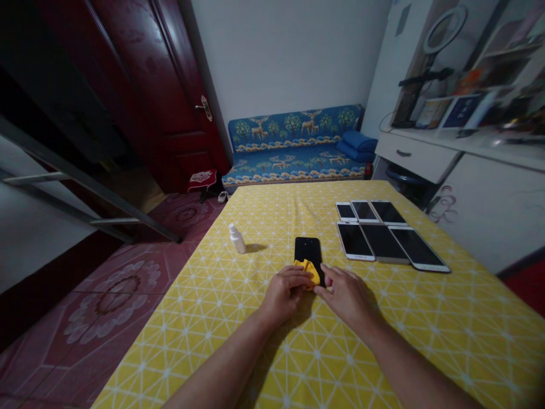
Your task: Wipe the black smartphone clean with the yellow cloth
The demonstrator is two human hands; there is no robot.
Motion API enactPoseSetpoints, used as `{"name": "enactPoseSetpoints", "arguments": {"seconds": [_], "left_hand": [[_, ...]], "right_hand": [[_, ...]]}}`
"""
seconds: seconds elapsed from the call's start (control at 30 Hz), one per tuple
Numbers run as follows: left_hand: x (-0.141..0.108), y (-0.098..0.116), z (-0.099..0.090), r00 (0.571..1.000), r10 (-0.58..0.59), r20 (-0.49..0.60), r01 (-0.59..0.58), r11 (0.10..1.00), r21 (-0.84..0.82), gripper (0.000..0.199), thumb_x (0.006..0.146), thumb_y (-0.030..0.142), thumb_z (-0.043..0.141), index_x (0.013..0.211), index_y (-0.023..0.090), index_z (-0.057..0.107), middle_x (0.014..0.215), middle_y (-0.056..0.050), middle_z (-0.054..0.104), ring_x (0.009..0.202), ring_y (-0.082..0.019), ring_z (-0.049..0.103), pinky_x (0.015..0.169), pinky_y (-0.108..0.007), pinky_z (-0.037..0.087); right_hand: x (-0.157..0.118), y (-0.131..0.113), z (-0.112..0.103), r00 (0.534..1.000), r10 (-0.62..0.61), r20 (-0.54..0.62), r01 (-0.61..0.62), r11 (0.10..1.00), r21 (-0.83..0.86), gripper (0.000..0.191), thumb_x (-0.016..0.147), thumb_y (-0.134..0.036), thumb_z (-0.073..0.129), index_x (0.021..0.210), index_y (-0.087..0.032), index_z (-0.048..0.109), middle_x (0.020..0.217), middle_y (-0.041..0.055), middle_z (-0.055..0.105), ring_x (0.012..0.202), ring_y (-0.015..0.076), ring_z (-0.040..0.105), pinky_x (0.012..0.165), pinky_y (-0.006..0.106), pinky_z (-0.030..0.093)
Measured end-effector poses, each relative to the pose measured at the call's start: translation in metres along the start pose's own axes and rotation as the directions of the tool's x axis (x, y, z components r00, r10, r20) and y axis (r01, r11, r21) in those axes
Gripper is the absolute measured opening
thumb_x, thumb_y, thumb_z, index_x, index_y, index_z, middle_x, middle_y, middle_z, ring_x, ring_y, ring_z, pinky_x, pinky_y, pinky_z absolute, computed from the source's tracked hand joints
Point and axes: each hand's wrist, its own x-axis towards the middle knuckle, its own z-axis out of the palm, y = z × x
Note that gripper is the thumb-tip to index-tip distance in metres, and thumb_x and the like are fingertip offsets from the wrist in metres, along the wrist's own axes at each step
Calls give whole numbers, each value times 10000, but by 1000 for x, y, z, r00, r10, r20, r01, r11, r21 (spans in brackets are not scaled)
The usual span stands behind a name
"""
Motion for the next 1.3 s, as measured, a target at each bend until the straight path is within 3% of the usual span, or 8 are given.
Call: {"name": "enactPoseSetpoints", "arguments": {"seconds": [0.13,0.27,0.43,0.57,0.83,0.97,1.1,1.3], "left_hand": [[0,6,-2,992,-107,-61,107,994,-15,183,903,200,605,994,208,763,1077,-102,755,1030,-201,694,908,-352,571],[0,5,-5,937,-298,-182,288,954,-82,232,942,290,563,1020,196,760,1092,-111,753,1042,-228,698,944,-388,556],[2,-2,-6,837,-496,-230,443,862,-247,314,948,370,544,1079,160,737,1092,-115,753,1036,-236,694,942,-386,540],[4,-3,-5,815,-541,-209,469,827,-311,332,923,400,576,1055,149,750,1086,-124,751,1039,-253,685,940,-375,518],[2,-9,-3,800,-572,-182,489,797,-356,343,897,406,601,1054,147,762,1071,-133,754,1025,-280,683,936,-392,495],[3,-9,-4,772,-610,-176,510,761,-401,294,865,365,640,1031,161,773,1052,-119,762,1025,-282,684,952,-391,488],[7,-9,-4,674,-722,-158,547,631,-549,232,760,292,751,939,150,786,952,-114,774,961,-277,700,930,-390,502],[16,-3,-9,520,-852,61,543,274,-794,285,649,169,849,909,111,747,904,-119,754,828,-198,702,808,-306,534]], "right_hand": [[-2,1,5,994,-26,-104,26,1000,2,528,799,-318,732,1290,-183,593,1091,93,677,957,252,654,802,366,512],[-4,-2,10,939,-205,-274,220,975,22,523,875,-302,646,1364,-160,524,1280,150,608,1189,294,569,1012,450,467],[-5,-19,12,902,-400,-164,410,912,25,517,868,-163,636,1370,-224,531,1320,88,618,1240,257,534,1074,439,454],[-3,-28,19,915,-401,-38,402,915,22,452,852,-105,627,1281,-246,612,1264,78,642,1141,255,588,963,432,535],[-6,-25,4,940,-342,17,335,929,159,286,933,-108,479,1041,-248,704,1014,40,662,896,168,669,774,289,541],[-2,-8,9,959,-270,-81,282,939,198,274,914,-109,462,980,-238,694,967,40,651,867,172,661,790,298,531],[9,14,24,959,-93,-268,164,953,255,207,899,-174,501,1009,-221,669,1015,80,647,943,216,653,837,351,537],[15,23,31,970,-27,-242,98,954,283,147,861,-235,587,981,-222,671,972,77,673,860,219,662,781,360,549]]}}
